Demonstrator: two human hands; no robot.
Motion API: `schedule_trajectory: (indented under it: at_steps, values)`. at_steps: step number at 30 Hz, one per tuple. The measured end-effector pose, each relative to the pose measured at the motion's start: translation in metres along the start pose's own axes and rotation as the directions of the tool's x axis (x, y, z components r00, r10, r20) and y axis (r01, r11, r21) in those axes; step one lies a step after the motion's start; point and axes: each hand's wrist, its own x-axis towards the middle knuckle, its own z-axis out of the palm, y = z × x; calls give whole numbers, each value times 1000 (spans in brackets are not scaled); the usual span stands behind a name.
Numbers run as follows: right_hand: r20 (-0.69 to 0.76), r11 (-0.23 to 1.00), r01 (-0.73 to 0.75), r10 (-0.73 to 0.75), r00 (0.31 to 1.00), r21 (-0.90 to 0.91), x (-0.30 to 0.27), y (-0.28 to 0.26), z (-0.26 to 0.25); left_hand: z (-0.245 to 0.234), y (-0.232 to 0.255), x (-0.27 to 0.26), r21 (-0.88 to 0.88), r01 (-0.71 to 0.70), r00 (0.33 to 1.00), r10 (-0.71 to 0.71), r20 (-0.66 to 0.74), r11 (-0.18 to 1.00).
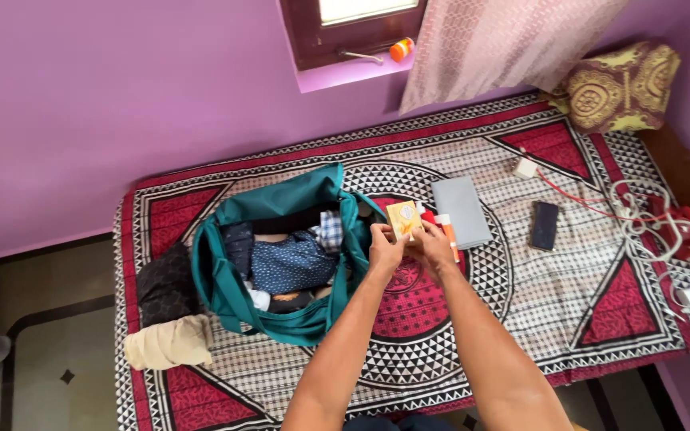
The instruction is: The person unpacks a teal duffel bag on a patterned bed, removing toiletries and folded clothes one by one and placing them on the bed. Items include bottles, a wallet, and several garments, which are set aside in a small pile.
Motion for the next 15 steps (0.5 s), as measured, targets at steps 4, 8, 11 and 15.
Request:
schedule_trajectory:
  at_steps: [4,8,11,15]
  values:
    - [-30,998,-67,67,997,0,-18,-20,-30,44,-39,0,87,-31,999,28,27,996]
    - [-244,981,-69,24,969,-180,12,12,-99,77,-51,-13,63,40,983,-51,178,997]
    - [-342,978,-112,45,939,-178,21,24,-133,93,-47,-19,68,162,949,-174,265,984]
    - [-473,951,-171,31,880,-256,25,25,-156,121,-76,-12,59,220,916,-227,330,974]
